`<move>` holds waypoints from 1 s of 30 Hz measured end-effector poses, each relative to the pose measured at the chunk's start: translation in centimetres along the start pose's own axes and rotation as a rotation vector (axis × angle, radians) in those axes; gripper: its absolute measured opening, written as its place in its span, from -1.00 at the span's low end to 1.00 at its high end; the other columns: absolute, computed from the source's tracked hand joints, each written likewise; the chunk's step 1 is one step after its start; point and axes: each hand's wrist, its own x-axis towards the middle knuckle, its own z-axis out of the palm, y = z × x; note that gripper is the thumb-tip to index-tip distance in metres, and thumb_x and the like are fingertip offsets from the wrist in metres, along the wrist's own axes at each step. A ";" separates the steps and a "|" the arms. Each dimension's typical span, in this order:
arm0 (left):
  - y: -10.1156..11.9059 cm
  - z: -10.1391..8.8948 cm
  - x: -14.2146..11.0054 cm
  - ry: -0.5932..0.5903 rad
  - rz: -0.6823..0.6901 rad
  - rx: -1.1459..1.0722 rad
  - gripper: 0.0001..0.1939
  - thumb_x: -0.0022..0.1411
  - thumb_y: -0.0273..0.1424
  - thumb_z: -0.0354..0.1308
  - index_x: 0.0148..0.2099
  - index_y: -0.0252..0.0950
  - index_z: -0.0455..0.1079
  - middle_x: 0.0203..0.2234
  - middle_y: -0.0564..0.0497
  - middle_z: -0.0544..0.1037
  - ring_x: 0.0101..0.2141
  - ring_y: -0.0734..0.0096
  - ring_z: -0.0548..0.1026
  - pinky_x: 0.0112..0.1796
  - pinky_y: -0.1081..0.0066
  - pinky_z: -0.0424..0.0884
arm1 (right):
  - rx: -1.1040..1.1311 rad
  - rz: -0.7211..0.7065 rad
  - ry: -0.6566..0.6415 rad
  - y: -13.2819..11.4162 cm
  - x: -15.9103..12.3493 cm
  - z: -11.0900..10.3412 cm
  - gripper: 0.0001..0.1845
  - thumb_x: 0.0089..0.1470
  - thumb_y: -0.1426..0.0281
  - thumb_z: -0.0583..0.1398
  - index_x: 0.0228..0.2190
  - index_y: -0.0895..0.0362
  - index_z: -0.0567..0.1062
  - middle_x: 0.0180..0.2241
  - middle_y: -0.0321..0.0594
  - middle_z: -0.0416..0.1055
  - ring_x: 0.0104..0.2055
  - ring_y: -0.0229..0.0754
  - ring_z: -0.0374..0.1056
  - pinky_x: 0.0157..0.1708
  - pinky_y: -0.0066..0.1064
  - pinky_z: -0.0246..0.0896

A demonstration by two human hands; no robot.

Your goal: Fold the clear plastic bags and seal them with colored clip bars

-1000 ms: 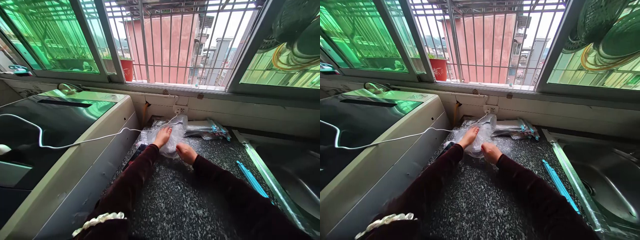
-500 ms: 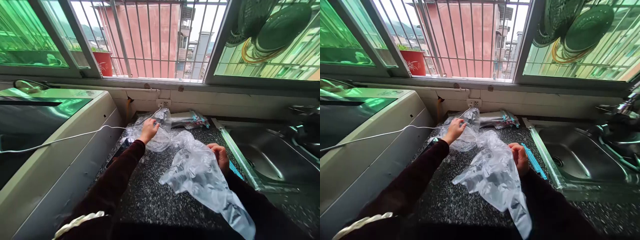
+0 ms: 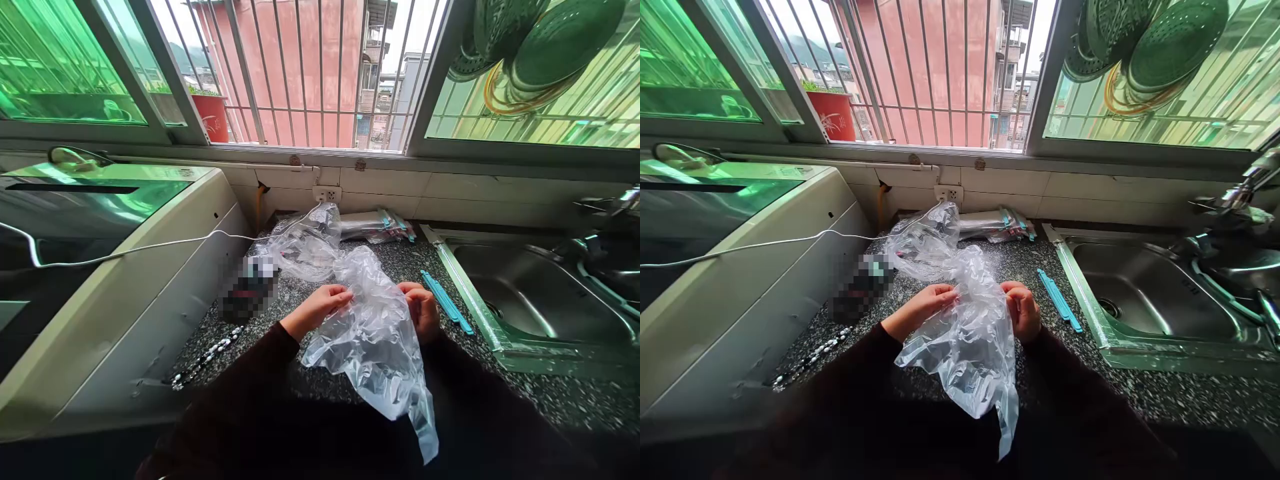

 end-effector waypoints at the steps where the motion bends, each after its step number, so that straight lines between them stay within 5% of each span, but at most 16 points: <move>1: -0.1 -0.1 -0.2 0.031 0.029 0.005 -0.62 -0.16 -0.12 0.27 -0.53 -0.38 0.37 -0.72 0.12 0.33 -0.68 0.65 0.19 -0.62 0.55 0.05 | -0.015 -0.043 0.026 -0.2 0.0 0.1 -0.93 0.18 0.33 -0.06 -0.35 0.03 0.16 -0.33 -0.19 0.33 -0.26 -0.15 0.31 -0.32 -0.24 0.24; 9: -0.9 -3.6 -1.2 0.394 0.151 -0.223 -0.77 -0.21 -0.33 0.24 -0.56 -0.32 0.27 -0.65 0.12 0.39 -0.60 0.60 0.31 -0.52 0.55 0.22 | -0.161 -0.250 0.009 -0.2 0.9 -0.3 -0.95 0.13 0.46 0.00 -0.36 0.07 0.23 -0.40 -0.18 0.32 -0.34 -0.18 0.31 -0.41 -0.31 0.23; 12: -1.0 -4.4 -1.8 0.429 0.229 -0.313 -0.81 -0.14 -0.33 0.13 -0.57 -0.29 0.17 -0.53 0.09 0.44 -0.52 0.55 0.38 -0.45 0.51 0.31 | -0.127 -0.255 -0.039 -0.1 0.9 -0.3 -0.93 0.11 0.39 0.05 -0.42 0.08 0.27 -0.45 -0.20 0.33 -0.38 -0.18 0.31 -0.42 -0.31 0.24; 17: -0.7 -4.6 -2.8 0.339 0.217 -0.347 -0.91 -0.13 -0.38 -0.01 -0.51 -0.28 0.25 -0.42 -0.01 0.50 -0.43 0.40 0.44 -0.35 0.37 0.37 | 0.107 0.146 -0.121 0.2 1.9 -0.4 -0.77 0.12 0.25 0.04 -0.47 0.10 0.35 -0.55 -0.28 0.28 -0.54 -0.27 0.22 -0.52 -0.39 0.19; 22: -0.9 -4.5 -3.4 0.253 0.235 -0.216 -0.72 -0.10 -0.33 -0.06 -0.38 -0.29 0.41 -0.28 -0.06 0.54 -0.30 0.21 0.47 -0.21 0.21 0.34 | 0.361 0.638 -0.274 2.9 6.0 0.6 -0.71 -0.08 0.17 0.21 -0.40 0.13 0.43 -0.49 -0.29 0.35 -0.57 -0.35 0.18 -0.62 -0.49 0.14; 26: -0.7 -4.3 -3.7 0.185 0.210 -0.261 -0.70 -0.15 -0.34 -0.04 -0.41 -0.33 0.46 -0.30 -0.09 0.56 -0.40 0.22 0.47 -0.21 0.17 0.32 | 0.467 0.679 -0.452 3.9 9.4 2.7 -0.59 -0.20 0.21 0.29 -0.26 0.12 0.46 -0.22 -0.17 0.43 -0.32 -0.26 0.33 -0.39 -0.42 0.27; 30: -0.2 -4.1 -3.8 0.149 0.179 -0.306 -0.66 -0.19 -0.36 -0.04 -0.39 -0.35 0.49 -0.44 -0.10 0.57 -0.45 0.24 0.45 -0.26 0.20 0.32 | 0.664 0.573 -0.737 3.1 11.1 4.8 -0.40 -0.33 0.17 0.35 -0.18 0.14 0.44 -0.10 -0.11 0.41 -0.09 -0.14 0.31 -0.06 -0.26 0.16</move>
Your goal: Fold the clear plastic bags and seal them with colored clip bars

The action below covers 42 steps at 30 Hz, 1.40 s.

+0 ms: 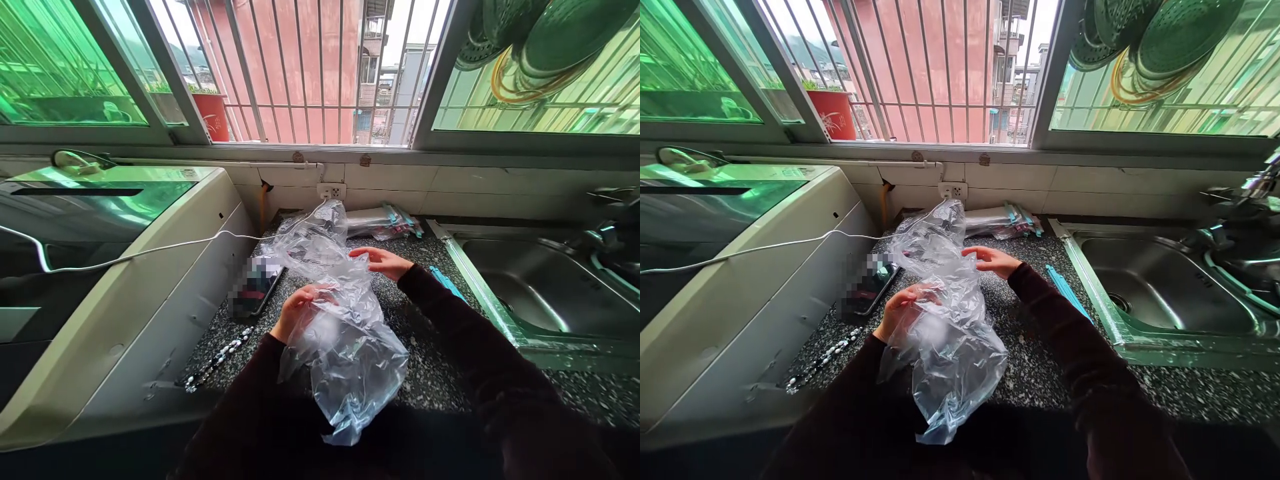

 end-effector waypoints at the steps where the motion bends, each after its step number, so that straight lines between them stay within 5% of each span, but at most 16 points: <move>1: 0.1 0.1 0.0 0.001 0.004 0.004 -0.66 -0.19 -0.36 -0.04 -0.39 -0.34 0.49 -0.45 -0.09 0.57 -0.45 0.24 0.45 -0.26 0.20 0.32 | 0.010 -0.003 -0.054 -0.1 0.3 0.3 -0.42 -0.34 0.16 0.36 -0.23 0.16 0.46 -0.09 -0.10 0.41 -0.07 -0.12 0.30 -0.03 -0.23 0.12; 4: 0.1 0.2 0.0 0.034 0.036 0.038 -0.72 -0.17 -0.34 -0.06 -0.47 -0.32 0.45 -0.43 -0.09 0.57 -0.44 0.23 0.46 -0.27 0.19 0.33 | 0.018 -0.009 -0.067 -0.3 0.2 0.6 -0.56 -0.35 0.17 0.37 -0.43 0.18 0.46 -0.10 -0.06 0.42 -0.08 -0.09 0.32 -0.03 -0.21 0.12; 13: 0.2 -0.3 0.5 0.083 0.010 0.059 -0.89 -0.14 -0.33 0.02 -0.58 -0.26 0.23 -0.59 0.02 0.45 -0.50 0.38 0.39 -0.39 0.37 0.32 | -0.031 -0.033 0.262 -2.3 -4.4 -1.5 -0.55 -0.39 0.17 0.38 -0.65 0.12 0.25 -0.60 -0.32 0.40 -0.48 -0.23 0.35 -0.39 -0.37 0.23; 17: 1.2 0.1 0.1 -0.048 -0.084 0.051 -0.86 -0.12 -0.32 0.12 -0.55 -0.29 0.26 -0.53 0.00 0.49 -0.52 0.41 0.40 -0.45 0.42 0.31 | -0.074 -0.107 0.359 -3.6 -6.8 -2.2 -0.56 -0.37 0.18 0.38 -0.63 0.10 0.24 -0.64 -0.38 0.33 -0.56 -0.29 0.27 -0.49 -0.41 0.17; 23: 2.5 0.7 -1.1 -0.202 -0.121 0.359 -0.73 -0.09 -0.31 0.25 -0.31 -0.32 0.38 -0.55 0.01 0.49 -0.56 0.46 0.39 -0.47 0.45 0.27 | -0.275 -0.412 0.720 -4.9 -10.5 -2.9 -0.64 -0.21 0.21 0.33 -0.58 0.10 0.26 -0.60 -0.40 0.27 -0.53 -0.33 0.25 -0.43 -0.40 0.19; 30: 4.9 1.1 0.5 -0.025 0.161 0.627 -0.87 -0.05 -0.37 0.21 -0.49 -0.34 0.39 -0.65 0.09 0.39 -0.59 0.57 0.29 -0.50 0.52 0.21 | -0.596 -0.607 1.028 -7.1 -15.5 -3.4 -0.67 -0.20 0.26 0.33 -0.50 0.10 0.29 -0.49 -0.29 0.33 -0.44 -0.32 0.32 -0.36 -0.33 0.20; 36: 3.9 -0.7 -0.1 0.040 0.073 0.768 -0.79 -0.01 -0.33 0.18 -0.34 -0.38 0.42 -0.55 0.03 0.46 -0.53 0.51 0.35 -0.46 0.48 0.28 | -0.669 -0.745 1.426 -6.1 -16.3 -5.8 -0.72 -0.17 0.28 0.28 -0.49 0.10 0.28 -0.69 -0.42 0.25 -0.66 -0.30 0.26 -0.61 -0.40 0.11; 39: 2.5 -0.7 0.7 0.092 0.026 0.791 -0.62 0.04 -0.30 0.14 -0.11 -0.42 0.35 -0.30 -0.12 0.50 -0.53 0.52 0.39 -0.50 0.47 0.30 | -0.635 -0.766 1.448 -5.7 -15.2 -6.1 -0.72 -0.20 0.29 0.27 -0.51 0.09 0.25 -0.71 -0.45 0.25 -0.69 -0.31 0.24 -0.65 -0.43 0.09; 42: 2.0 1.1 3.0 0.081 0.022 0.845 -0.47 0.07 -0.32 0.12 0.09 -0.39 0.19 -0.01 -0.25 0.36 -0.50 0.51 0.42 -0.50 0.45 0.32 | -0.640 -0.834 1.329 -6.7 -13.7 -5.1 -0.74 -0.16 0.32 0.24 -0.48 0.09 0.24 -0.69 -0.48 0.24 -0.67 -0.33 0.26 -0.62 -0.43 0.14</move>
